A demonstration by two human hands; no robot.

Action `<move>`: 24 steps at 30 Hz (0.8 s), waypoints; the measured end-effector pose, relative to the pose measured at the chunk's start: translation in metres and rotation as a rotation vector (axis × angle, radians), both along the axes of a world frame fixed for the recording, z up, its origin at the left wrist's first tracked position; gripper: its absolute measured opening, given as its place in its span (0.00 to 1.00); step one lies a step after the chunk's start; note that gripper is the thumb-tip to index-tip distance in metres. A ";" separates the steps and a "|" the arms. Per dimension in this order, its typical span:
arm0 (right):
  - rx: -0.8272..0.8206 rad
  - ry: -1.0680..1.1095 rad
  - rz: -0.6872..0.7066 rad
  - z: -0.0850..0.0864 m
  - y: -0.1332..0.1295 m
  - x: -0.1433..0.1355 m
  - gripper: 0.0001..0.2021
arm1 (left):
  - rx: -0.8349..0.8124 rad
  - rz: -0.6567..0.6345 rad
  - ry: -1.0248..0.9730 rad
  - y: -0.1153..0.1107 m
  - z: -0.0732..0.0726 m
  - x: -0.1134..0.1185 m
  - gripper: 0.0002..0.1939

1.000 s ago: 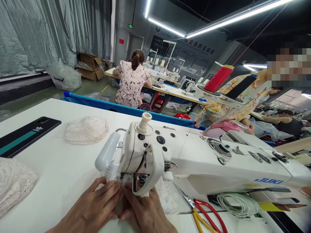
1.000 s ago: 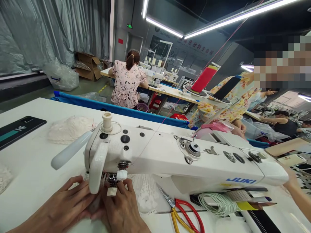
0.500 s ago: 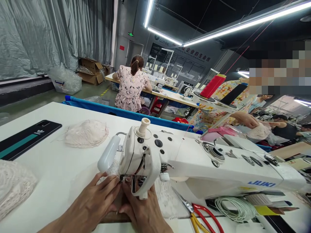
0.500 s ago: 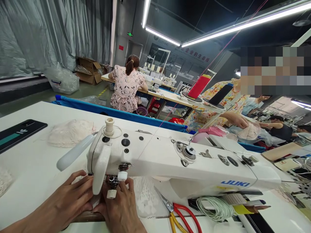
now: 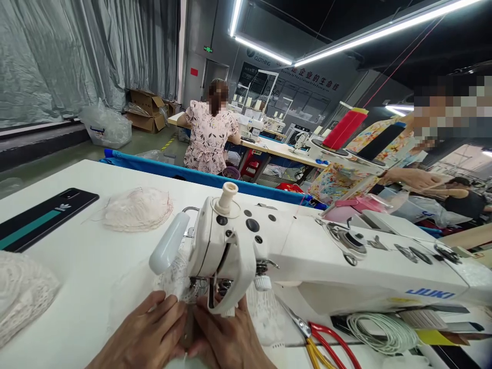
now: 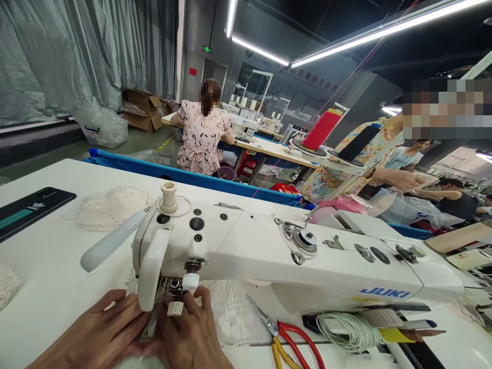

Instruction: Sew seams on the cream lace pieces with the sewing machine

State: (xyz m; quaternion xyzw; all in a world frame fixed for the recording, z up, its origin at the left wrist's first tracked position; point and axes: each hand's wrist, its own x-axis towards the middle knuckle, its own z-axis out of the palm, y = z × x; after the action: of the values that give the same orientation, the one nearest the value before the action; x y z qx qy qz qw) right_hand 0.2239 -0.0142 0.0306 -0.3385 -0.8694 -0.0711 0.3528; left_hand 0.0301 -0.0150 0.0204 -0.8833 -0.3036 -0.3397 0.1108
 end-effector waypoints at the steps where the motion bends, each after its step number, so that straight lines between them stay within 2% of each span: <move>1: -0.006 0.001 0.003 0.001 0.000 0.000 0.25 | -0.009 -0.006 0.001 0.000 0.000 -0.001 0.18; 8: 0.006 -0.019 -0.017 -0.005 -0.001 0.002 0.26 | -0.021 0.030 0.084 0.004 -0.006 -0.005 0.18; 15: -0.024 0.004 -0.008 0.003 -0.001 0.000 0.19 | -0.046 0.056 0.079 0.007 0.004 -0.004 0.14; 20: -0.032 -0.053 -0.030 0.008 -0.002 -0.004 0.15 | -0.125 0.042 0.043 0.010 0.009 -0.007 0.11; 24: -0.008 -0.019 -0.041 0.007 -0.004 -0.004 0.20 | -0.029 0.026 0.060 -0.007 0.008 -0.004 0.08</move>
State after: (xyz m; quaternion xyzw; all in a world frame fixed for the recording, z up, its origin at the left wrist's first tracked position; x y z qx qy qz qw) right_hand 0.2195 -0.0183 0.0378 -0.3569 -0.8659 -0.0781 0.3416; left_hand 0.0260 -0.0224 0.0287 -0.8905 -0.3165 -0.3073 0.1115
